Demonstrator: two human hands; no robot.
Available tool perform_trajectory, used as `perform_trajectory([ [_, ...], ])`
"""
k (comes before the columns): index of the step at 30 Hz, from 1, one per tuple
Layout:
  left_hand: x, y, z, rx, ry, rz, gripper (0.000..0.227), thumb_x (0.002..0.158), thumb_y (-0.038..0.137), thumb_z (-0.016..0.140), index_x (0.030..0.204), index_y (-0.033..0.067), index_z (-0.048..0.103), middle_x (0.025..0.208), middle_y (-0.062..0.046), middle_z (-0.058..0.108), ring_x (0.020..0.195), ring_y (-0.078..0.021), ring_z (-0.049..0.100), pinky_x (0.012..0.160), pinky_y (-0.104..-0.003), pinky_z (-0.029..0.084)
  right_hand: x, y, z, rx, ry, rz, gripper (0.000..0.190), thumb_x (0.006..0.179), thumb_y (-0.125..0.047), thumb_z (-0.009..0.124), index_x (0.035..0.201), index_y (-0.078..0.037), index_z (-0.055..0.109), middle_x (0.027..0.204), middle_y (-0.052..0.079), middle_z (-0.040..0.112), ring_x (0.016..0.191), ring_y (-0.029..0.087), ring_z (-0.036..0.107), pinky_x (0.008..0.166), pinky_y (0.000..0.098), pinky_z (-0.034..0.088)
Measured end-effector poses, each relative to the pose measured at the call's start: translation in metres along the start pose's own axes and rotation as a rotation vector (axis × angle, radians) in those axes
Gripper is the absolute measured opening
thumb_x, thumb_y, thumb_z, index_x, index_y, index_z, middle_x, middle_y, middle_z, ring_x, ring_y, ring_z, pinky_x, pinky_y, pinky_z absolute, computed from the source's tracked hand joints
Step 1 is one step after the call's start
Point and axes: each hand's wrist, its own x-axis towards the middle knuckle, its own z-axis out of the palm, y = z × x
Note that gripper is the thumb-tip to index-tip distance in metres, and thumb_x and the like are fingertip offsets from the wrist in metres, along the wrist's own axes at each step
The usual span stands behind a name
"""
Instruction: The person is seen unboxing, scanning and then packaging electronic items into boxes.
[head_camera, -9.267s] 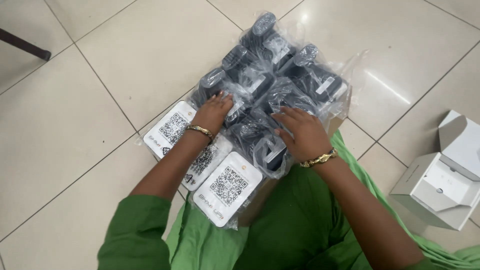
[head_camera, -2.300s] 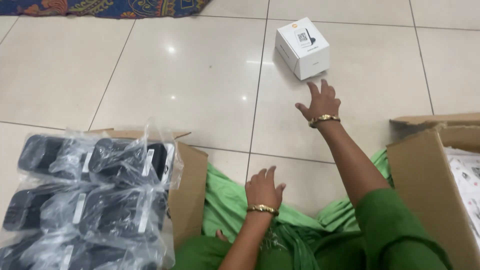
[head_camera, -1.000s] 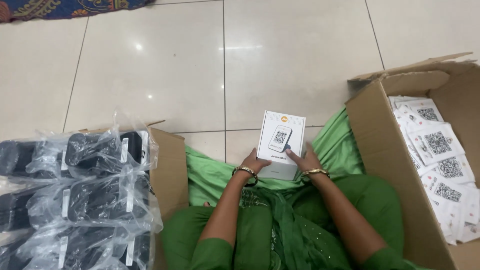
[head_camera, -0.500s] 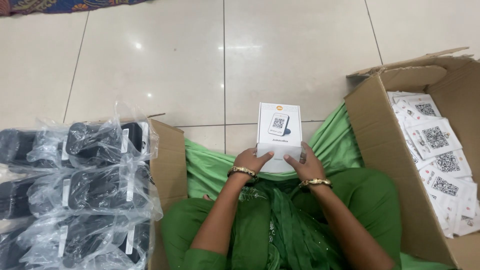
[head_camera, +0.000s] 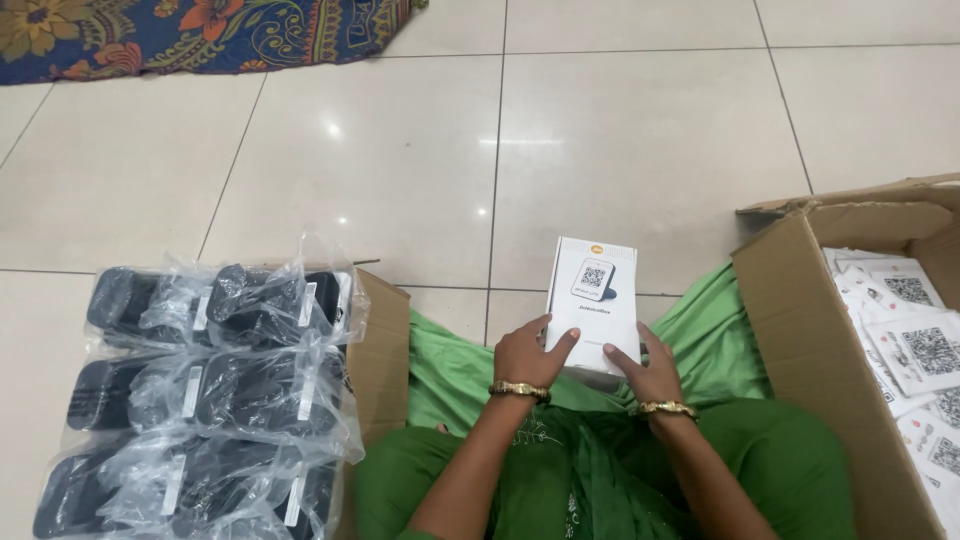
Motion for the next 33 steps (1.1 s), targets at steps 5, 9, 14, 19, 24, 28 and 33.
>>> perform_trajectory([
  [5,-0.033,0.034,-0.035,-0.005,-0.020,-0.017,0.065,0.076,0.058,0.077,0.124,0.0142,0.076,0.093,-0.016,0.080,0.085,-0.0258,0.077,0.081,-0.037,0.060,-0.022,-0.045,-0.050,-0.034,-0.036,-0.049,0.085,0.080,-0.052,0.077,0.149,-0.008,0.054,0.126,0.022,0.060,0.104,0.034,0.066,0.082,0.0435,0.056],
  [9,-0.042,0.053,-0.057,-0.255,-0.070,0.136,0.058,0.082,0.043,0.079,0.131,0.0130,0.071,0.100,-0.017,0.080,0.093,-0.0211,0.080,0.084,-0.036,0.062,-0.029,-0.097,-0.095,0.010,-0.081,-0.091,0.071,0.084,-0.048,0.073,0.146,-0.014,0.062,0.131,0.022,0.068,0.107,0.028,0.071,0.081,0.0386,0.058],
  [14,0.008,0.034,-0.037,-0.620,-0.057,0.643,0.094,0.093,0.032,0.078,0.165,0.0070,0.021,0.165,-0.030,0.036,0.152,-0.0271,0.040,0.118,-0.041,0.042,0.012,-0.128,-0.097,0.588,-0.250,-0.472,0.083,0.090,-0.027,0.076,0.159,-0.021,0.032,0.156,0.018,0.046,0.138,0.027,0.053,0.105,0.0371,0.052],
  [19,0.057,-0.036,0.036,-0.060,0.048,0.396,0.095,0.089,0.028,0.081,0.163,0.0098,0.024,0.164,-0.024,0.039,0.147,-0.0368,0.045,0.115,-0.043,0.044,0.062,-0.065,-0.038,-0.273,-0.073,-0.231,0.080,0.087,-0.038,0.081,0.153,-0.011,0.045,0.152,0.018,0.053,0.129,0.032,0.058,0.096,0.0493,0.053],
  [24,0.043,-0.016,0.043,0.225,-0.268,-0.078,0.106,0.079,0.037,0.075,0.165,0.0173,0.015,0.160,-0.012,0.044,0.131,-0.0356,0.059,0.104,-0.045,0.050,0.060,0.002,0.001,-0.330,-0.151,-0.103,0.093,0.068,-0.042,0.090,0.144,-0.006,0.050,0.122,0.018,0.069,0.104,0.030,0.071,0.087,0.0439,0.059],
  [28,0.044,-0.039,0.087,0.690,0.276,0.366,0.101,0.072,0.062,0.080,0.152,0.0167,0.037,0.151,-0.026,0.045,0.132,-0.0477,0.055,0.097,-0.056,0.048,0.068,0.029,-0.011,-0.348,-0.006,-0.195,0.062,0.075,-0.030,0.090,0.126,-0.004,0.067,0.097,0.014,0.077,0.085,0.027,0.073,0.077,0.0406,0.058],
  [33,0.032,0.066,0.147,0.285,0.178,0.528,0.078,0.078,0.055,0.065,0.144,0.0163,0.049,0.131,-0.021,0.067,0.117,-0.0385,0.068,0.095,-0.047,0.053,0.044,0.018,-0.116,0.210,0.336,-0.158,0.048,0.083,-0.007,0.082,0.129,-0.005,0.067,0.086,0.006,0.074,0.072,0.010,0.066,0.065,0.0266,0.053],
])
